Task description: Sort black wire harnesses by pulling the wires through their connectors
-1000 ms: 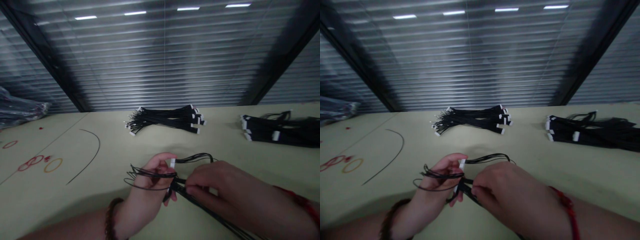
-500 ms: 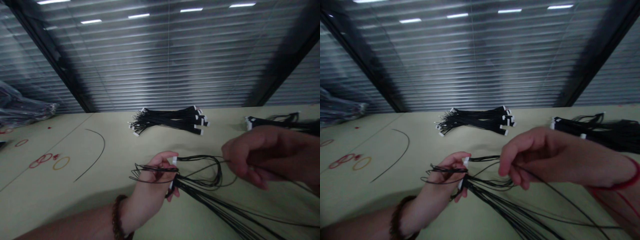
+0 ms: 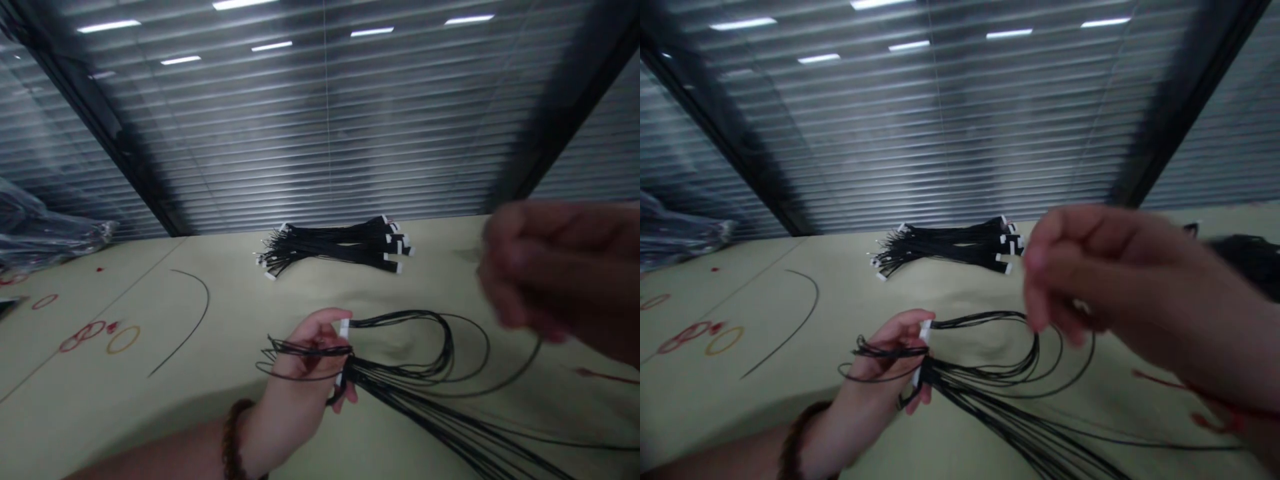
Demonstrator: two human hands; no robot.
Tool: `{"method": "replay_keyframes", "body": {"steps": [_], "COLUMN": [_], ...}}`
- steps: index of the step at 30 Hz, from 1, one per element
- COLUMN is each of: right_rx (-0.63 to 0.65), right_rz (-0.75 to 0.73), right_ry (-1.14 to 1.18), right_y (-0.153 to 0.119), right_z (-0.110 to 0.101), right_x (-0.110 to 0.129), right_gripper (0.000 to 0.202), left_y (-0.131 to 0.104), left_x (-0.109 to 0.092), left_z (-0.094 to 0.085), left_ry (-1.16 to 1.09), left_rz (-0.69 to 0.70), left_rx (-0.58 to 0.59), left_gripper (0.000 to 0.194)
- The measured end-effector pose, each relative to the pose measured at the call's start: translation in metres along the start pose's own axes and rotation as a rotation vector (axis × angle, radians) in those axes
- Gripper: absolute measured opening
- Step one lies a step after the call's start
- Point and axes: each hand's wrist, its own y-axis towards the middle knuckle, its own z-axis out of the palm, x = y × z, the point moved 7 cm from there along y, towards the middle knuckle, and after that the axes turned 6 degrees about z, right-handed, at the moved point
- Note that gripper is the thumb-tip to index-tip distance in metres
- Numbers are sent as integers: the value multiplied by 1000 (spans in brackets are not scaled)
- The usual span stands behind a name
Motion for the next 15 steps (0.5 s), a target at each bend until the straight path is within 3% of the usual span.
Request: {"method": "replay_keyframes", "body": {"steps": [2,6,15], "right_rx": [141,75,-10], "right_rz": [1,-93,-207], "right_ry": [50,-216,-277], "right_y": [-10,-23,-30], "right_z": [33,67,70], "right_x": [11,20,27], "right_gripper": [24,12,18], "left_y": [-1,-2,-2], "left_x": [-1,1,7], "left_z": [1,3,8], "left_ry": [-29,-125,-223], "left_rz": [6,-3,-50], "left_rx": [4,51,103], "left_gripper": [32,30,32]}}
